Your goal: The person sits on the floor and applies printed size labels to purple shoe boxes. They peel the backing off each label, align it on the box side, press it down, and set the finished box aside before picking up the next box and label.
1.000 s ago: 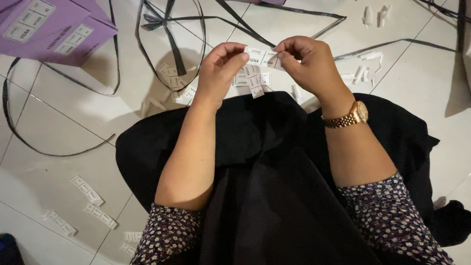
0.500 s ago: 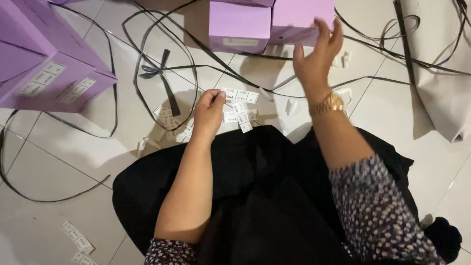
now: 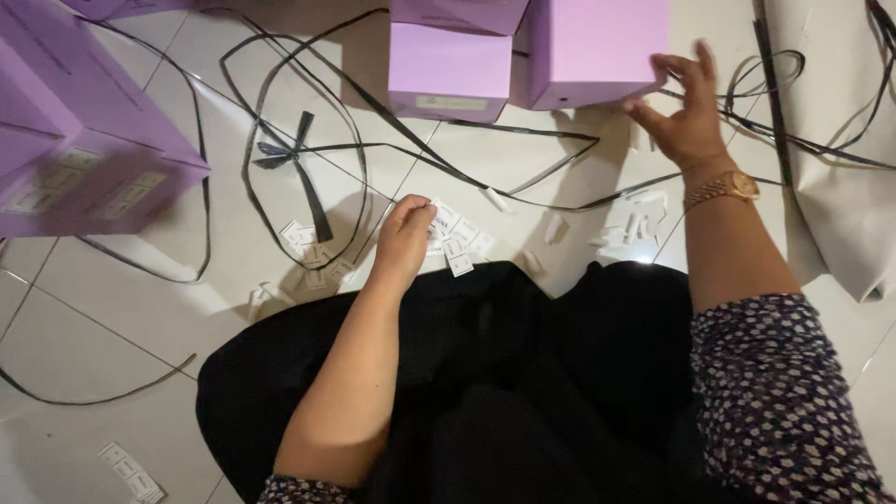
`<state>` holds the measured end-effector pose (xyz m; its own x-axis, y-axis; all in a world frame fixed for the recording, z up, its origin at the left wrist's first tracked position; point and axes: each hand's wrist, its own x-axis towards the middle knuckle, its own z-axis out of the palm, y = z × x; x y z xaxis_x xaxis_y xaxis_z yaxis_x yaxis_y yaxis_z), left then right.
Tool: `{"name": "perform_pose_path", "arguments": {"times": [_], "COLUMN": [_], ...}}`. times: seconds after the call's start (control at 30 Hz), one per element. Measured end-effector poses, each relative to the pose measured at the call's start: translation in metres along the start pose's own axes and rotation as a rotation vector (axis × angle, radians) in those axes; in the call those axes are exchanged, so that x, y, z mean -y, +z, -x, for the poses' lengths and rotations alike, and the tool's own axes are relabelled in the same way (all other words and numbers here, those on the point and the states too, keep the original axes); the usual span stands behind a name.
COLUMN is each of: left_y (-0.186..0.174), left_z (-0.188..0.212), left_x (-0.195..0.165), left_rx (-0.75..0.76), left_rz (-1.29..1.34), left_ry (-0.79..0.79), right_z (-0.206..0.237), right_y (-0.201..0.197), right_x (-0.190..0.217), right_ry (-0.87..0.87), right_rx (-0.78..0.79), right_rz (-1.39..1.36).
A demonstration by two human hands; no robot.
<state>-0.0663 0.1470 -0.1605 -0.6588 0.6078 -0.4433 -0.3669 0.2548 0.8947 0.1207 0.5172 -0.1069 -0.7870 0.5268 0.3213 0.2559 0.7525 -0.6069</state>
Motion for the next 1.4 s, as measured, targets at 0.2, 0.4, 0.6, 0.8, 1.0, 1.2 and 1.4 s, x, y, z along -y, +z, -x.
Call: {"name": "perform_pose_path", "arguments": {"times": [0.2, 0.4, 0.6, 0.8, 1.0, 1.2, 1.4], "left_y": [0.056, 0.158, 0.188, 0.155, 0.107, 0.059, 0.051], "left_z": [-0.02, -0.11, -0.126, -0.059, 0.045, 0.141, 0.198], "left_x": [-0.008, -0.072, -0.087, -0.066, -0.1, -0.147, -0.157], "left_rx": [0.152, 0.147, 0.113, 0.325, 0.568, 0.909, 1.128], "left_rz": [-0.012, -0.332, -0.252, -0.024, 0.3, 0.9, 0.83], "left_ry": [0.247, 0.699, 0.658, 0.525, 0.614, 0.34, 0.488], "right_z": [0.005, 0.026, 0.022, 0.047, 0.123, 0.182, 0.192], "right_y": [0.019, 0.013, 0.015, -0.017, -0.088, -0.118, -0.121], "right_x": [0.028, 0.065, 0.071, 0.086, 0.182, 0.269, 0.261], "right_ry": [0.181, 0.274, 0.256, 0.178, -0.067, -0.337, -0.144], "right_rx": [-0.14, -0.101, -0.126, -0.233, -0.262, -0.298, -0.469], "right_rz": [-0.038, -0.369, -0.432, -0.345, -0.339, 0.147, -0.571]}}
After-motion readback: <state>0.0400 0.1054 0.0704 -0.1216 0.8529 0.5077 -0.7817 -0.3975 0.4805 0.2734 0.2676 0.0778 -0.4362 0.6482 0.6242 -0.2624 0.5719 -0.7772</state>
